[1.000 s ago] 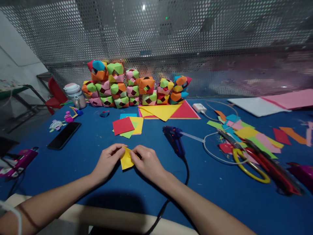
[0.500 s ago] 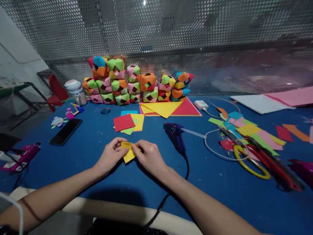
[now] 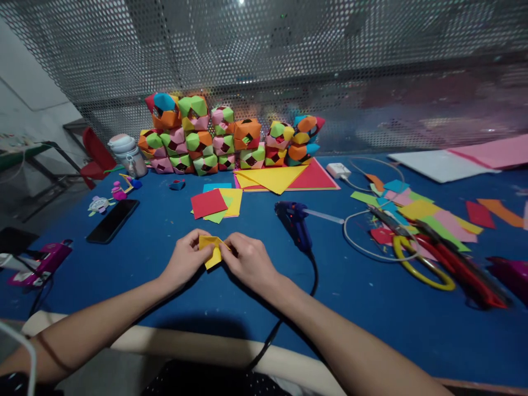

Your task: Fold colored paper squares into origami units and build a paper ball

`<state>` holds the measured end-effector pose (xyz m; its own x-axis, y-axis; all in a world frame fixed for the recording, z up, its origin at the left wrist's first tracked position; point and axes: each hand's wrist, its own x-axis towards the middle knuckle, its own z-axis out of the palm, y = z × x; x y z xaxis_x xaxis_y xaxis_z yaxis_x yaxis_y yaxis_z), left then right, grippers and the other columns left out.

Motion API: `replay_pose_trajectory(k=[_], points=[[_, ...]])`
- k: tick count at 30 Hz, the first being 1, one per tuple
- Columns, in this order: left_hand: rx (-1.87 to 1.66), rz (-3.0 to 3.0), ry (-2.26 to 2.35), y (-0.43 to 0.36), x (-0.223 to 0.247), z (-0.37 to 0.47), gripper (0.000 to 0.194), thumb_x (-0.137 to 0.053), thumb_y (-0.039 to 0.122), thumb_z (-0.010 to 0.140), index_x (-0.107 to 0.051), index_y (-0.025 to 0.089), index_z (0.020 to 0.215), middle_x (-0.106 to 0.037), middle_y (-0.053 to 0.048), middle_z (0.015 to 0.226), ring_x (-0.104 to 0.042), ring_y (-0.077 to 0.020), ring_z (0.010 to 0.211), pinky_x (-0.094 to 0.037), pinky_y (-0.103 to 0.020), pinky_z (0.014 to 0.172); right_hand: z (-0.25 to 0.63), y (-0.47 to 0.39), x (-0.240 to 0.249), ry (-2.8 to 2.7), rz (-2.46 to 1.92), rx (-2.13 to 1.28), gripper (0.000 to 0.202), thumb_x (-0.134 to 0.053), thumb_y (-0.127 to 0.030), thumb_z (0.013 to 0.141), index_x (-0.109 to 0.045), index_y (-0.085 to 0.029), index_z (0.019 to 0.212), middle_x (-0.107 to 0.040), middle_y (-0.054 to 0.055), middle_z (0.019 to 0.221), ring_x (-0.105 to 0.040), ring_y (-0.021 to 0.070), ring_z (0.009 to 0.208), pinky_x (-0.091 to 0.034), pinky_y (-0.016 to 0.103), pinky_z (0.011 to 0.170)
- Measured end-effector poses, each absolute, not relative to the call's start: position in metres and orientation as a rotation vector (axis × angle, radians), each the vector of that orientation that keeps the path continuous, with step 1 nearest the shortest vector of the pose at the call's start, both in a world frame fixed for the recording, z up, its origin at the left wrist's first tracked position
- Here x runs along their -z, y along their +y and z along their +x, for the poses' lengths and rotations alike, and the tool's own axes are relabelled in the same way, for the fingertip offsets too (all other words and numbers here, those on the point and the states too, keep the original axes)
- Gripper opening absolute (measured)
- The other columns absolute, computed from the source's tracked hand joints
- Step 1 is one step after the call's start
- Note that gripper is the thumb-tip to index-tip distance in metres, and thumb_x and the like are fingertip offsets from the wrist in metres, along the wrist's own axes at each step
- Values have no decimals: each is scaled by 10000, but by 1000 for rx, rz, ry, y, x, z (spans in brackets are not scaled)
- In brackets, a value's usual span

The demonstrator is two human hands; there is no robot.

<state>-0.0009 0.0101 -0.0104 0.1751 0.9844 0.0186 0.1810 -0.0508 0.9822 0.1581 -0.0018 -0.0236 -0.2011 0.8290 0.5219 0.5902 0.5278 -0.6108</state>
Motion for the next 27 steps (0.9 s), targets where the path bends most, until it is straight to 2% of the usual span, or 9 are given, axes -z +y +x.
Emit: replay_pose_trajectory(k=[8, 13, 16, 19, 24, 27], points=[[-984, 1603, 1252, 11, 15, -3, 60, -525, 153, 671, -536, 146, 730, -498, 53, 648, -466, -83, 596, -373, -185, 550, 156, -3, 23, -1976, -1164, -354, 175, -482, -272, 862, -589, -169, 769, -613, 37, 715, -560, 137, 631, -394, 236, 589], [-932, 1630, 1234, 7, 12, -2, 78, -527, 162, 704, -543, 150, 779, -524, 41, 669, -498, -90, 617, -397, -189, 561, 158, -1, 22, -1948, -1183, -392, 204, -459, -244, 857, -580, -168, 712, -612, 34, 675, -546, 135, 601, -393, 239, 578], [-927, 1632, 1167, 9, 3, -5, 180, -541, 225, 753, -546, 155, 918, -603, -11, 836, -570, -124, 758, -457, -228, 668, 167, 7, 16, -1878, -1272, -437, 196, -464, -249, 839, -599, -168, 722, -627, 34, 688, -555, 142, 613, -396, 243, 583], [-927, 1767, 1239, 18, -5, -15, 227, -531, 261, 788, -551, 161, 991, -610, -55, 965, -583, -155, 862, -469, -282, 761, 182, 19, 12, -1770, -1405, -519, 201, -455, -264, 819, -627, -176, 763, -652, 31, 721, -578, 153, 636, -407, 245, 582], [-732, 2253, 1333, 49, -10, -32, 164, -515, 195, 780, -579, 171, 929, -587, -57, 1003, -564, -181, 929, -452, -322, 833, 200, 35, 16, -1724, -1524, -543, 229, -441, -246, 779, -658, -189, 819, -687, 40, 782, -616, 179, 718, -429, 264, 639], [-547, 2488, 1388, 70, -6, -34, 176, -487, 222, 808, -581, 172, 948, -577, -67, 1053, -535, -197, 1014, -432, -318, 879, 201, 39, 22, -1735, -1531, -536, 224, -447, -241, 767, -656, -189, 831, -691, 46, 782, -622, 186, 720, -429, 271, 643]])
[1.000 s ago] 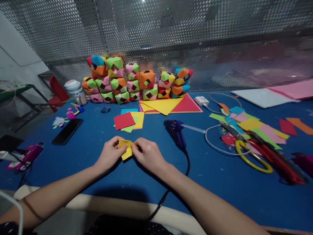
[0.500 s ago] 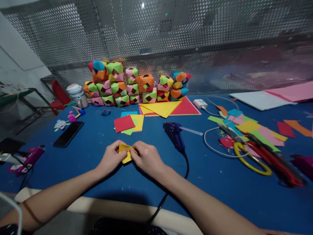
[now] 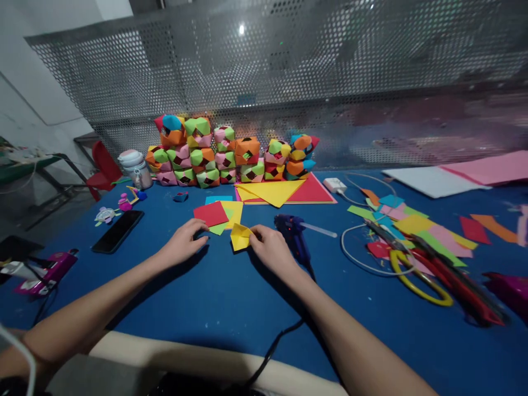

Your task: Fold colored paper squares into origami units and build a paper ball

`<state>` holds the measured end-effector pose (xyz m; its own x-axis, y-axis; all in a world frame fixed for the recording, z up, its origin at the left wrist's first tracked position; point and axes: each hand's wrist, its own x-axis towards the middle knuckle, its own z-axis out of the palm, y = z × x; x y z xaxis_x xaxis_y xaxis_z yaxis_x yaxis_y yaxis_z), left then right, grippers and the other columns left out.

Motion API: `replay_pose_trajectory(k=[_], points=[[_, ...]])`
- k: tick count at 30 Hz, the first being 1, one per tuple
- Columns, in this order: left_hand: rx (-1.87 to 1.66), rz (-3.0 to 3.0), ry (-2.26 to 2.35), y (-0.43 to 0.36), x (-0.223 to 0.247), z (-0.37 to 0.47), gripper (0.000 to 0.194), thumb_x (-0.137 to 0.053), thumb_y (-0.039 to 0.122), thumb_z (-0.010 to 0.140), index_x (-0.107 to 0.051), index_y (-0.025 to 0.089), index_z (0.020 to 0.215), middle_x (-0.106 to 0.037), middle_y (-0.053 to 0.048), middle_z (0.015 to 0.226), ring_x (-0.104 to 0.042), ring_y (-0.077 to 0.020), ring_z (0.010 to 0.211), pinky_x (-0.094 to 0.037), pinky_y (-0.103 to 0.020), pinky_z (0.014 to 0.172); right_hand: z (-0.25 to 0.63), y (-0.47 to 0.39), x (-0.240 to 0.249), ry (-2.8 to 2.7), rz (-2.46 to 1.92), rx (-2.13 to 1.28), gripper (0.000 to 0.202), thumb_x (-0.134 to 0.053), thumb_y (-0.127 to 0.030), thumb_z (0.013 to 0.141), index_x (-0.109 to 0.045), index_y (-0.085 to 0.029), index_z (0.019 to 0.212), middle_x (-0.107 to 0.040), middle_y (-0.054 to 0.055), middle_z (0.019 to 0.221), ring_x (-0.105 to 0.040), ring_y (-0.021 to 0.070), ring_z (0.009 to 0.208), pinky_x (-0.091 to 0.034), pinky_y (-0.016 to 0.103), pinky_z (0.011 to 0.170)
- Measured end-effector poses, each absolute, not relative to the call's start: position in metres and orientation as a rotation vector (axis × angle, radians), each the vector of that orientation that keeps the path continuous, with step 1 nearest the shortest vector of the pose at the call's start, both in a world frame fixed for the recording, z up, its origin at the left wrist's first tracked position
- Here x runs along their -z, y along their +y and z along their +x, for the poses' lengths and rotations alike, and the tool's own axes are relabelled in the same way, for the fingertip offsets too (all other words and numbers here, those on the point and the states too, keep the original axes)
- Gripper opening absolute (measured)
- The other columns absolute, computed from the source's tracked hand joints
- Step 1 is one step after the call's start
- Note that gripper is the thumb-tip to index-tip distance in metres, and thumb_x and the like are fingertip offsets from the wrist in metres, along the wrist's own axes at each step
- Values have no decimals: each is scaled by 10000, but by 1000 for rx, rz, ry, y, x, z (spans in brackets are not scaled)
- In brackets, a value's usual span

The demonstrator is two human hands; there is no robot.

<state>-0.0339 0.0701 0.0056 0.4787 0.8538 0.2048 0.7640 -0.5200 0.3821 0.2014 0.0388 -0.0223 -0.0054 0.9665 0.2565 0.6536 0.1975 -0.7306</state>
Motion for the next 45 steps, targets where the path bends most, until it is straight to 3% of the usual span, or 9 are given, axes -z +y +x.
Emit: replay_pose_trajectory(k=[6, 14, 28, 36, 40, 45], points=[[-466, 2596, 1531, 104, 11, -29, 319, -499, 357, 820, -551, 186, 1084, -520, -103, 1210, -490, -271, 1102, -419, -393, 886, 201, 43, 31, -1717, -1517, -502, 183, -460, -234, 748, -600, -190, 857, -658, 30, 718, -602, 171, 651, -423, 269, 618], [-435, 2722, 1489, 110, 17, -37, 232, -408, 291, 883, -611, 185, 924, -619, -78, 1040, -557, -219, 985, -423, -336, 830, 199, 43, 28, -1677, -1432, -503, 90, -450, -245, 768, -523, -204, 801, -586, -4, 660, -544, 147, 584, -399, 251, 570], [-447, 2799, 1318, 85, 17, -56, 251, -310, 227, 909, -550, 159, 885, -612, -83, 839, -567, -197, 786, -446, -325, 722, 195, 40, 19, -1587, -1469, -668, 250, -470, -287, 770, -576, -152, 952, -654, 48, 767, -622, 164, 627, -468, 283, 588], [-484, 2784, 1104, 62, 21, -58, 149, -397, 150, 845, -535, 182, 892, -616, -83, 929, -578, -199, 921, -444, -355, 863, 190, 51, 14, -1658, -1485, -749, 270, -498, -225, 767, -567, -141, 1014, -672, 65, 858, -644, 145, 629, -472, 255, 578], [-444, 2860, 925, 55, 22, -54, 150, -401, 111, 828, -516, 165, 907, -599, -117, 1072, -543, -219, 1052, -421, -381, 935, 182, 60, 13, -1758, -1487, -714, 304, -510, -174, 754, -576, -143, 1049, -677, 87, 941, -641, 153, 694, -477, 265, 630], [-461, 2879, 797, 47, 23, -49, 147, -408, 81, 815, -514, 150, 890, -593, -139, 1096, -538, -221, 1071, -427, -384, 944, 158, 76, 9, -1881, -1466, -635, 322, -508, -131, 748, -582, -175, 1058, -660, 88, 1043, -630, 167, 796, -470, 284, 714]])
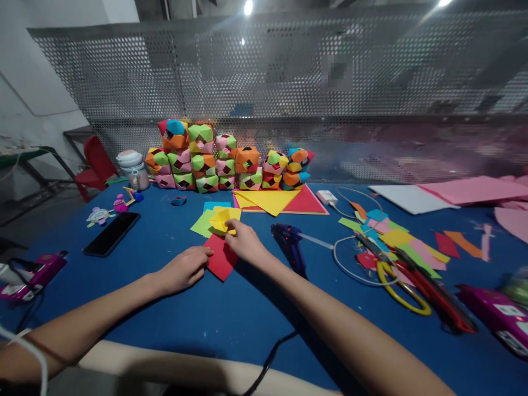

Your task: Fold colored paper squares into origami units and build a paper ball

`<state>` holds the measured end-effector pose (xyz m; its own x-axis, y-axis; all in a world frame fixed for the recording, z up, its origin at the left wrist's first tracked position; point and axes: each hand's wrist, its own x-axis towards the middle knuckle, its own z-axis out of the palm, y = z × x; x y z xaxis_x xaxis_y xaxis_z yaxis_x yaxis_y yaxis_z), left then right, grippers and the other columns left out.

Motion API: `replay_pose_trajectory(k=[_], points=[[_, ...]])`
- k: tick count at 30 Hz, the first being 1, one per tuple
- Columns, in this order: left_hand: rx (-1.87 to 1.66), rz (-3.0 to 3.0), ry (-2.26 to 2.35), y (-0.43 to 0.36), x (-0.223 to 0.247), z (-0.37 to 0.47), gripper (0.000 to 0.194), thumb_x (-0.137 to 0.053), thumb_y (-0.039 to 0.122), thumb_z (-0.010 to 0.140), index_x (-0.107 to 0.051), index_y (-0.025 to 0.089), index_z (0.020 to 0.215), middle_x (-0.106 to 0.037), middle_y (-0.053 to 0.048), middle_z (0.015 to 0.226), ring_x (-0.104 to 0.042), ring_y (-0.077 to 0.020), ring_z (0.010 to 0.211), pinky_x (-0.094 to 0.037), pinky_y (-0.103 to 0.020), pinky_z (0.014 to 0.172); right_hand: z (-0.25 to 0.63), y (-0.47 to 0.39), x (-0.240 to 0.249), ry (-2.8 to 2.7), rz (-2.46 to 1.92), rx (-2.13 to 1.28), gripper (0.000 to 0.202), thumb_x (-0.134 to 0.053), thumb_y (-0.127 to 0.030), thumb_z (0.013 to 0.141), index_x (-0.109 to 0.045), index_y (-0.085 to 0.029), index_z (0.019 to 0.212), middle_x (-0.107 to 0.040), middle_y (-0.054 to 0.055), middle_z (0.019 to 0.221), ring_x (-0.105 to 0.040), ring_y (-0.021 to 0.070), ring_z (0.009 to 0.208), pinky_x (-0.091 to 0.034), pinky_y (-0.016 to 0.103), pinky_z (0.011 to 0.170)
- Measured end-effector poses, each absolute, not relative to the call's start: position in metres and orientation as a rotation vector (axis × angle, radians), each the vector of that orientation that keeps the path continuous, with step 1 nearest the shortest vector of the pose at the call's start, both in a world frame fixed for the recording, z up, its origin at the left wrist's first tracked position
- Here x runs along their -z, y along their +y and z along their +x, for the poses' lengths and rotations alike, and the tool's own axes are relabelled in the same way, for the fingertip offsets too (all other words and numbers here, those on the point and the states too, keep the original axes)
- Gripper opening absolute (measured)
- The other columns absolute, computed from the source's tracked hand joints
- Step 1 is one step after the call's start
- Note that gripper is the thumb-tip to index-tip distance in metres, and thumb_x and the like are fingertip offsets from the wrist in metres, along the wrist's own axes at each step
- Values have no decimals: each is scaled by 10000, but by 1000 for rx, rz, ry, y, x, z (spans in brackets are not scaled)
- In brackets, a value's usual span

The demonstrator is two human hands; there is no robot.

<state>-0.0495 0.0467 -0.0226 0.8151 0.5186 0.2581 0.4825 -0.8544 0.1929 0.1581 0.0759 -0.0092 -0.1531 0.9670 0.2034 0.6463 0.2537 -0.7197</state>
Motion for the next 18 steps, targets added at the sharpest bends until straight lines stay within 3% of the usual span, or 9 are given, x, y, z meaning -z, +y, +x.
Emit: replay_pose_trajectory(k=[13, 18], points=[[-468, 2919, 763, 40, 29, -52, 198, -439, 107, 810, -573, 139, 952, -594, -145, 1132, -536, -233, 1073, -438, -387, 933, 86, 121, 12, -2180, -1225, -512, 475, -472, -65, 764, -514, -189, 1221, -613, 86, 1190, -580, 207, 1041, -433, 307, 876], [-482, 2942, 769, 41, 32, -53, 192, -433, 118, 828, -587, 136, 940, -596, -148, 1130, -538, -232, 1069, -440, -384, 935, 105, 113, 13, -2243, -1218, -446, 412, -430, -101, 812, -529, -146, 1209, -621, 117, 1157, -605, 196, 975, -453, 299, 828]])
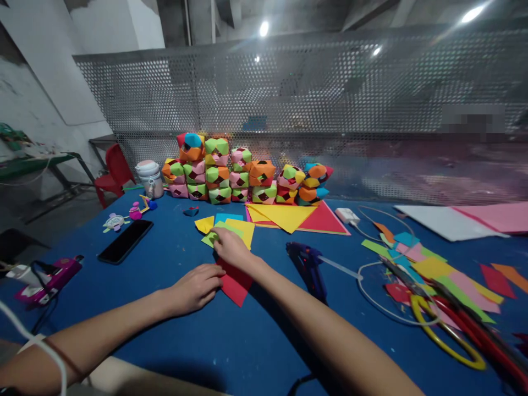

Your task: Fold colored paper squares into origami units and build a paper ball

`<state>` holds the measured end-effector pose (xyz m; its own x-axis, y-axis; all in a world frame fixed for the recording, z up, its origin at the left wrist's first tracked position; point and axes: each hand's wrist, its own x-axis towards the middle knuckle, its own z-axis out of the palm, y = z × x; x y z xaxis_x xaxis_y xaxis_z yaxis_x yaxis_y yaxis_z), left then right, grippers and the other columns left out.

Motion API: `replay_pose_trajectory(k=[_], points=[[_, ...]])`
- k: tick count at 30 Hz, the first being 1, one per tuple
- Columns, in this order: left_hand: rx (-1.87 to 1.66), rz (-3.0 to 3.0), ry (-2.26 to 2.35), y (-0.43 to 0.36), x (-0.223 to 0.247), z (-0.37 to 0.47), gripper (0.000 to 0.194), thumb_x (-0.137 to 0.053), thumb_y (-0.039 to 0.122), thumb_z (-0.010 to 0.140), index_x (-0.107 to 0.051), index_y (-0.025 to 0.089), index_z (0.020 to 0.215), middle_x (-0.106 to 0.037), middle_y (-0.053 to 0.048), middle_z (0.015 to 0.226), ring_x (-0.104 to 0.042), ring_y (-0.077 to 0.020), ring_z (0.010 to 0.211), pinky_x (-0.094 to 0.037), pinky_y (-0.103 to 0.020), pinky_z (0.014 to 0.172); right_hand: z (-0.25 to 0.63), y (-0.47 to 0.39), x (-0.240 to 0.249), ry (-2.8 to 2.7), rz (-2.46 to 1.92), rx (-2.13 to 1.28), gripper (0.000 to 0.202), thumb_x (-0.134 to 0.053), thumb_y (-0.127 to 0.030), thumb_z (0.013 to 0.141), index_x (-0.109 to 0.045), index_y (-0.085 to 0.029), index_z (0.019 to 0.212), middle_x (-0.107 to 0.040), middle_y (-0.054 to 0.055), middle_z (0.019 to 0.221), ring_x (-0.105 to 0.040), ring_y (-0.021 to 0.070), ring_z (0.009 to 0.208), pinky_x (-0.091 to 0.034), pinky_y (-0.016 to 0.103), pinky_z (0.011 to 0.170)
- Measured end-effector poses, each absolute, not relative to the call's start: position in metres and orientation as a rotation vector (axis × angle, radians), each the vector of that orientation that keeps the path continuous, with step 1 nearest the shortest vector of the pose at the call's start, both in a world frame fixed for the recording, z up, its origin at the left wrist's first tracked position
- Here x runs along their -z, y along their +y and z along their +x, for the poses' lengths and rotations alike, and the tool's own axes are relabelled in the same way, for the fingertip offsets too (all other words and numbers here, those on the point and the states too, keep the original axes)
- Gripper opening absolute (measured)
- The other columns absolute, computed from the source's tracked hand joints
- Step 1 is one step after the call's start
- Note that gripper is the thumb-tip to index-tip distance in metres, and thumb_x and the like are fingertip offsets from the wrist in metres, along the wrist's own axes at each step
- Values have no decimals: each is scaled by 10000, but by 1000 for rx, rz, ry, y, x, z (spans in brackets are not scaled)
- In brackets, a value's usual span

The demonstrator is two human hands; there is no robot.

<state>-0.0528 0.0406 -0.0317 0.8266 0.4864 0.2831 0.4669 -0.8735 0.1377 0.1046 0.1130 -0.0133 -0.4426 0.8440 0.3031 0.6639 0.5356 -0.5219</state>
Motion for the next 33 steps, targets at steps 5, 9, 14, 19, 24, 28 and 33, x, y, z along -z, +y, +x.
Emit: replay_pose_trajectory(k=[5, 9, 14, 19, 24, 28, 33], points=[[-536, 2893, 871, 39, 30, -52, 180, -442, 120, 825, -596, 146, 915, -599, -134, 1109, -543, -229, 1059, -442, -393, 934, 147, 76, 17, -2423, -1167, -451, 221, -493, -196, 832, -661, -177, 975, -684, 95, 982, -613, 211, 943, -458, 325, 820], [-612, 2780, 1033, 39, 26, -51, 189, -430, 142, 844, -598, 162, 929, -596, -118, 1133, -530, -231, 1095, -443, -406, 939, 174, 39, 22, -2518, -1158, -372, 300, -495, -312, 866, -620, -180, 1104, -567, 141, 1244, -482, 265, 1179, -403, 426, 939], [-672, 2683, 1070, 39, 24, -48, 199, -402, 153, 872, -594, 156, 921, -596, -118, 1136, -544, -213, 1086, -457, -375, 930, 189, 11, 29, -2590, -1196, -145, 404, -507, -379, 860, -559, -184, 1211, -517, 155, 1305, -474, 297, 1188, -403, 490, 931], [-872, 2507, 1099, 38, 19, -44, 200, -400, 147, 882, -597, 158, 920, -541, -123, 1215, -527, -185, 1115, -450, -341, 942, 193, 6, 29, -2553, -1226, -150, 430, -527, -388, 851, -557, -151, 1209, -540, 153, 1282, -493, 290, 1163, -398, 479, 943], [-1005, 2340, 1072, 37, 14, -38, 170, -439, 138, 872, -606, 166, 887, -588, -100, 1147, -555, -162, 1073, -451, -331, 929, 195, 6, 25, -2463, -1238, -249, 497, -538, -461, 827, -532, -171, 1231, -555, 135, 1265, -502, 272, 1150, -391, 469, 959], [-1035, 2274, 1031, 35, 14, -35, 171, -445, 127, 867, -608, 171, 893, -625, -86, 1092, -581, -155, 1027, -460, -333, 911, 196, 4, 25, -2427, -1219, -274, 702, -557, -596, 750, -457, -177, 1305, -481, 143, 1342, -425, 305, 1230, -348, 504, 997], [-1129, 2281, 959, 29, 11, -33, 157, -471, 107, 845, -603, 167, 904, -619, -104, 1103, -580, -176, 1035, -464, -358, 900, 197, 3, 24, -2373, -1127, -321, 769, -569, -584, 748, -361, -180, 1368, -398, 153, 1401, -358, 296, 1286, -337, 492, 1020]])
